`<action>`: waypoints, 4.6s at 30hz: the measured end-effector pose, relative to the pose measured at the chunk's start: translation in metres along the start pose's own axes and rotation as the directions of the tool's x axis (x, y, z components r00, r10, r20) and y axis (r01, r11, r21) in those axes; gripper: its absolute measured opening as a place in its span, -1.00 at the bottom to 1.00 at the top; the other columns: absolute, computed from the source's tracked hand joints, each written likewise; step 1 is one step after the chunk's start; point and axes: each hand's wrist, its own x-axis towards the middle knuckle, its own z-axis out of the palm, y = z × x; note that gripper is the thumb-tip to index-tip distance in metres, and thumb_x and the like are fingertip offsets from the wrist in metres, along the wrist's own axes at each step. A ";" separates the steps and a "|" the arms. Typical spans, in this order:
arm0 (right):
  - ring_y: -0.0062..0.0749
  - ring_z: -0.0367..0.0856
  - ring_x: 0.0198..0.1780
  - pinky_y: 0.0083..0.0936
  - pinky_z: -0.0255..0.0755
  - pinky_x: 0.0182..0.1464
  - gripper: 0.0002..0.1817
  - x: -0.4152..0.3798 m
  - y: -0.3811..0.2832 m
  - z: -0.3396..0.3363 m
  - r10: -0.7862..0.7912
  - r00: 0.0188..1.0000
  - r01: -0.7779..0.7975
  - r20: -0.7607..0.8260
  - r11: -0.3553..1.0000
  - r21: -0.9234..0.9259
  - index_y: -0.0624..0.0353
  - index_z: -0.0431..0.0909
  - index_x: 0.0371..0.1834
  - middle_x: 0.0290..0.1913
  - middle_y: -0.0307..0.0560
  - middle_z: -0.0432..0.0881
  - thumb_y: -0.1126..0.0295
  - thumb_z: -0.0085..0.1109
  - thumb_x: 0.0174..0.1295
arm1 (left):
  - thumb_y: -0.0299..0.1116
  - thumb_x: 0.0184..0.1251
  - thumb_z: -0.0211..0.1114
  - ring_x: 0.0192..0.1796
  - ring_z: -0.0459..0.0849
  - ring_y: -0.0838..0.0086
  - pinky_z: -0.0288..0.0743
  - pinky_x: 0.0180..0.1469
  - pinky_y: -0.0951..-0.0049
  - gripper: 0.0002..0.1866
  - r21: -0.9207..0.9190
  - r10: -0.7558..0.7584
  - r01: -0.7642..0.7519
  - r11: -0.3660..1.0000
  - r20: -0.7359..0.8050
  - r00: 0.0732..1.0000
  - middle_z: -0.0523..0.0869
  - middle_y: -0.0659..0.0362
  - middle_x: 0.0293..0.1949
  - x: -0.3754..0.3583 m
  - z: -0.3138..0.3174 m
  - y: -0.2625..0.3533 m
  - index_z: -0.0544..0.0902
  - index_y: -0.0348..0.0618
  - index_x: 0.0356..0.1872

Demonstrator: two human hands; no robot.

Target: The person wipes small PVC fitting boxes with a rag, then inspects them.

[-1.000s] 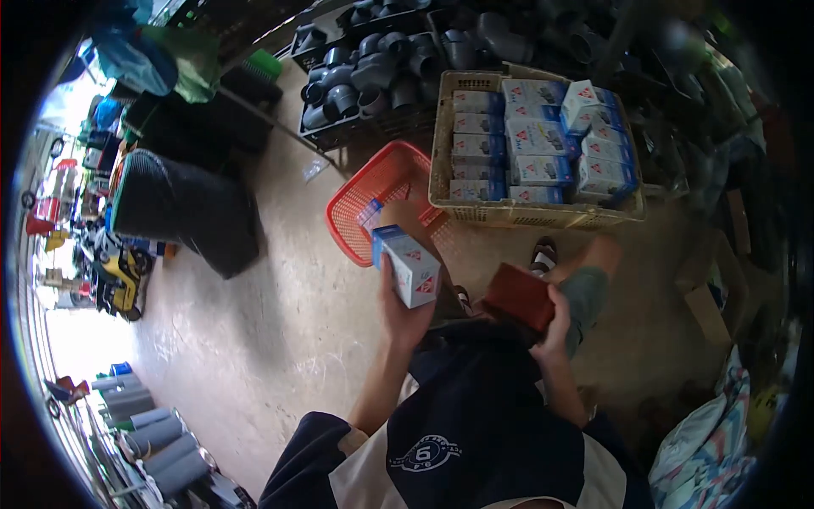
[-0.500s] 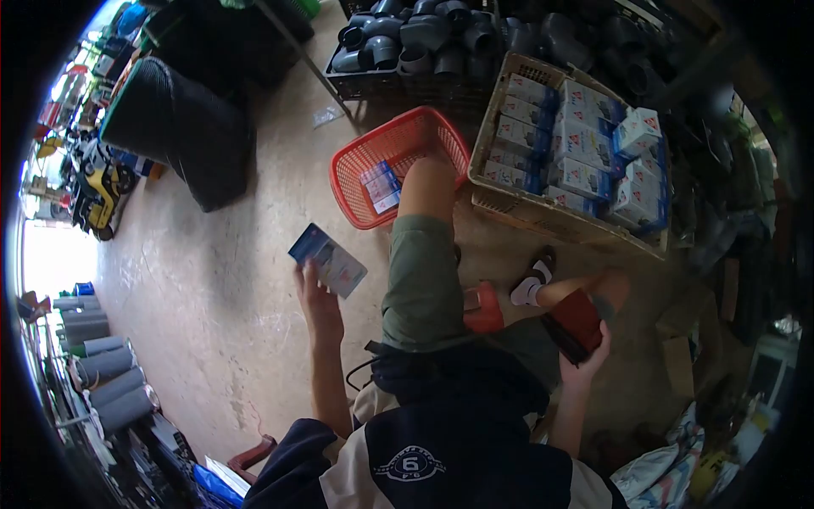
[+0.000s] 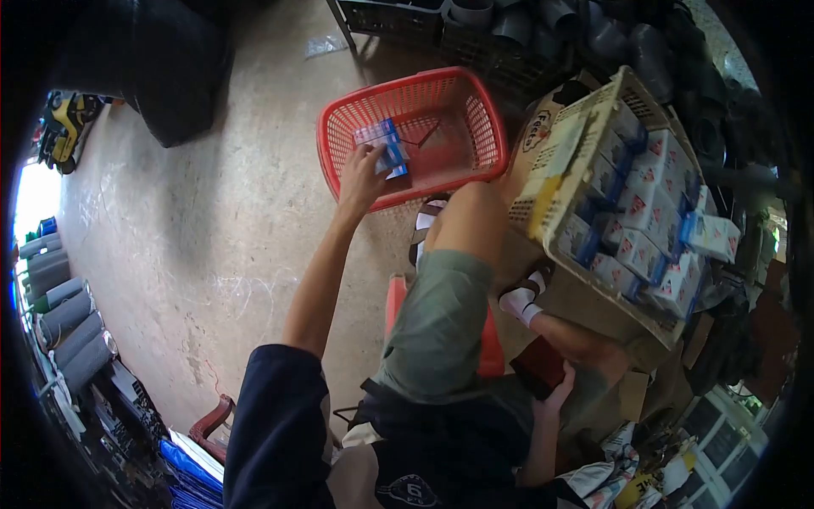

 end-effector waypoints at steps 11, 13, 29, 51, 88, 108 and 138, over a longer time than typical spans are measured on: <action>-0.11 0.65 0.18 -0.14 0.51 0.24 -0.33 0.012 0.011 -0.009 0.074 0.992 -0.097 -0.104 0.967 -0.237 0.29 0.47 0.38 0.24 0.03 0.63 -0.04 -0.05 0.43 | 0.20 0.13 0.48 0.09 0.64 0.06 0.59 0.09 0.09 -0.25 0.270 -0.040 -0.143 0.952 0.575 0.817 0.62 0.00 0.02 0.001 0.148 -0.092 0.52 -0.24 0.10; -0.10 0.66 0.17 -0.13 0.52 0.23 -0.33 0.016 0.014 -0.014 0.119 0.988 -0.139 -0.100 0.966 -0.220 0.29 0.47 0.37 0.22 0.04 0.65 -0.04 -0.05 0.43 | 0.21 0.04 0.52 0.11 0.63 0.11 0.63 0.07 0.11 -0.22 0.215 0.063 -0.244 0.946 0.614 0.787 0.59 0.05 0.03 0.003 0.166 -0.122 0.51 -0.19 0.10; -0.12 0.65 0.19 -0.17 0.48 0.29 -0.40 0.017 0.016 -0.004 0.131 0.973 -0.180 -0.192 0.945 -0.271 0.23 0.53 0.30 0.21 0.03 0.66 0.00 0.05 0.38 | -0.26 0.32 0.34 0.13 0.66 0.15 0.61 0.05 0.06 -0.45 0.167 0.150 -0.315 0.934 0.618 0.772 0.62 0.10 0.07 -0.004 0.176 -0.122 0.45 0.25 0.34; -0.13 0.63 0.23 -0.22 0.46 0.30 -0.37 0.013 0.022 0.004 0.144 0.987 -0.160 -0.069 0.917 -0.365 0.28 0.50 0.38 0.26 0.00 0.63 0.02 -0.12 0.46 | 0.28 0.51 0.00 -0.09 0.80 0.30 0.62 -0.41 0.03 -0.50 0.619 -0.537 -0.090 0.780 0.736 0.413 0.78 0.20 -0.05 0.030 0.217 -0.058 0.52 0.37 0.30; -0.28 0.62 0.09 -0.29 0.50 0.15 -0.51 0.020 0.024 0.004 0.027 0.946 -0.022 0.322 1.000 -0.019 0.06 0.50 0.21 0.08 -0.16 0.65 -0.02 0.08 0.40 | -0.45 0.53 0.18 -0.11 0.76 0.44 0.64 -0.22 0.41 -0.83 -0.928 0.896 -0.162 0.336 0.368 -0.248 0.75 0.07 -0.01 -0.145 -0.469 0.358 0.72 -0.23 -0.05; -0.35 0.57 0.08 -0.37 0.43 0.17 -0.54 0.054 0.043 -0.009 -0.028 0.984 0.021 0.174 0.999 0.041 0.08 0.52 0.15 0.04 -0.19 0.61 -0.02 0.09 0.39 | -0.52 0.46 0.24 -0.08 0.79 0.42 0.66 0.07 0.46 -0.81 -0.847 0.783 -0.188 0.497 0.531 -0.325 0.76 0.05 -0.02 -0.117 -0.506 0.420 0.68 -0.22 0.02; -0.47 0.58 -0.32 -0.49 0.47 -0.22 -0.55 0.073 0.044 0.001 -0.074 0.994 0.072 0.078 0.997 0.030 0.14 0.56 0.03 -0.24 -0.21 0.62 -0.04 0.01 0.42 | 0.13 0.22 0.40 0.05 0.74 -0.09 0.57 0.11 0.08 -0.30 0.126 0.241 -0.423 0.897 0.662 0.710 0.75 -0.19 -0.05 0.000 0.001 0.487 0.53 -0.36 0.08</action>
